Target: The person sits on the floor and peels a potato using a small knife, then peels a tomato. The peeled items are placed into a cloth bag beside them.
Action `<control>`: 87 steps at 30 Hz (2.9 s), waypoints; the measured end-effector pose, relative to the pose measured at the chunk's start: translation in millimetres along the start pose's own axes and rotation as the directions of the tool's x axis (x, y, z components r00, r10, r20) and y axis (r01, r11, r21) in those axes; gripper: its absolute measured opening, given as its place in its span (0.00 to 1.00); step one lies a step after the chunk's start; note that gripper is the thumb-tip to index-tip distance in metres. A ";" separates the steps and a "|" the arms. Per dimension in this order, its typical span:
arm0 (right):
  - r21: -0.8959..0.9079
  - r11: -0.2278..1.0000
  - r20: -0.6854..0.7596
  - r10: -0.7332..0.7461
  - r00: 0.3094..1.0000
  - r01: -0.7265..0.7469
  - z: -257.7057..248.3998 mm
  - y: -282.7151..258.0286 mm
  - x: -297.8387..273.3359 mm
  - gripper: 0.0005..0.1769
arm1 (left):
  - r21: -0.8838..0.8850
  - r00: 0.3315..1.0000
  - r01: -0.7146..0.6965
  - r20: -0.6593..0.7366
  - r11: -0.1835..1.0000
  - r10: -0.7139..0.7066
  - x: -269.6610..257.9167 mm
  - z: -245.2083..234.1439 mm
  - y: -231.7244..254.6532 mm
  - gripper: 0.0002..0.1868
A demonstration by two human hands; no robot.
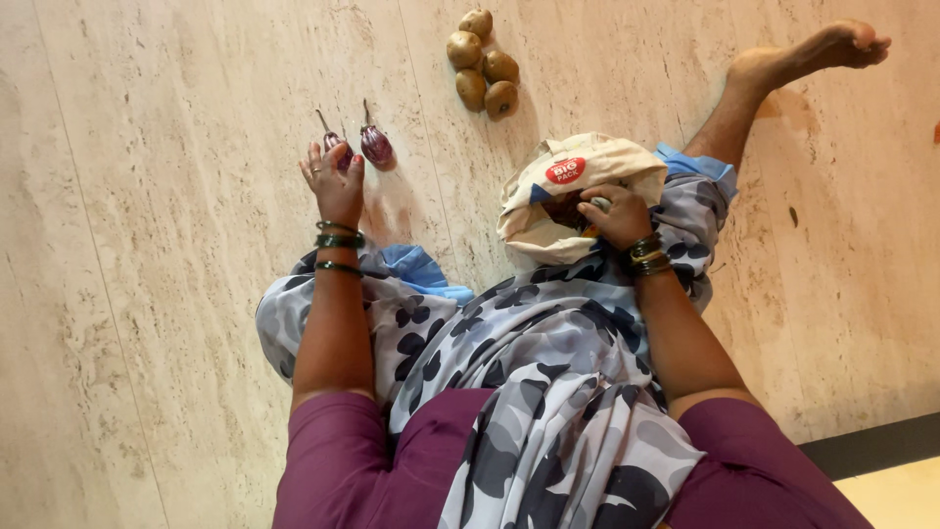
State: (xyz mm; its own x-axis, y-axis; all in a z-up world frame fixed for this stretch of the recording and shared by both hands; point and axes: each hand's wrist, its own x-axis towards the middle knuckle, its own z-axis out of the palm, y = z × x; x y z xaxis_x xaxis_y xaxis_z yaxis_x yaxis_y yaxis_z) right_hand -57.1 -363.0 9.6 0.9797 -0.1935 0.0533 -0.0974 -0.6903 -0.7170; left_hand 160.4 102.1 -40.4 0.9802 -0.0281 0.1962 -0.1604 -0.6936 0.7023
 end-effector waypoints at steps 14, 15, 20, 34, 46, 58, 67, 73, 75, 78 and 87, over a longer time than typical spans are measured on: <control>-0.563 0.826 0.279 0.159 0.947 0.027 72.1 0.1 69.6 0.21 | -0.032 0.991 -0.104 0.078 0.994 0.106 -98.5 15.7 19.1 0.23; -0.623 0.781 0.399 0.265 0.878 0.047 74.7 -4.0 70.2 0.23 | -0.015 0.991 -0.090 0.097 0.996 0.091 -94.9 21.1 17.0 0.24; -0.549 0.770 0.322 -0.164 0.933 0.325 87.3 -4.2 54.0 0.20 | 0.016 0.986 -0.049 0.160 0.999 0.046 -90.0 40.4 12.4 0.25; -0.609 0.774 0.399 0.111 0.910 0.173 97.9 -23.4 76.5 0.23 | 0.038 0.978 -0.021 0.210 0.999 0.012 -89.6 42.8 10.2 0.26; -0.095 0.994 -0.143 0.034 0.989 -0.048 75.7 5.6 44.2 0.15 | 0.047 0.968 -0.012 0.252 0.999 0.000 -89.8 43.3 12.6 0.26; 0.305 0.940 -0.008 0.163 0.987 -0.152 23.3 9.0 0.0 0.28 | -0.047 0.951 0.024 0.308 0.999 -0.009 -91.6 31.5 27.7 0.27; 0.548 0.807 0.386 -0.013 0.922 -0.218 7.5 -107.1 -31.8 0.33 | -0.706 0.752 0.455 0.631 0.543 0.190 -120.2 14.4 99.0 0.30; 0.324 0.915 0.378 -0.358 0.854 0.240 42.8 -172.4 -51.0 0.35 | -0.604 0.561 0.792 0.776 0.087 0.287 -171.0 3.2 148.0 0.37; 0.304 0.901 0.363 -0.409 0.837 0.309 43.2 -171.5 -54.7 0.35 | -0.652 0.609 0.751 0.746 0.107 0.269 -177.5 -8.4 149.5 0.37; 0.427 0.902 0.182 -0.158 0.971 0.067 16.1 -136.7 -49.2 0.34 | -0.696 0.653 0.703 0.713 0.143 0.257 -179.5 -34.3 136.1 0.36; -0.187 0.980 -0.064 0.050 0.997 -0.061 -81.3 28.4 -31.9 0.23 | -0.810 0.806 0.568 0.583 0.146 0.102 -185.0 -54.8 84.8 0.23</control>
State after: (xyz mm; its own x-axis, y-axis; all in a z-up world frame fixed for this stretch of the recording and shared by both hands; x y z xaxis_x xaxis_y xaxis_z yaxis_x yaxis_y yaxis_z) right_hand -105.4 -433.1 44.1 0.9604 -0.2716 0.0615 -0.1881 -0.7955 -0.5761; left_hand -40.9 87.9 20.4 0.8416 -0.5128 -0.1696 0.4387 0.4657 0.7686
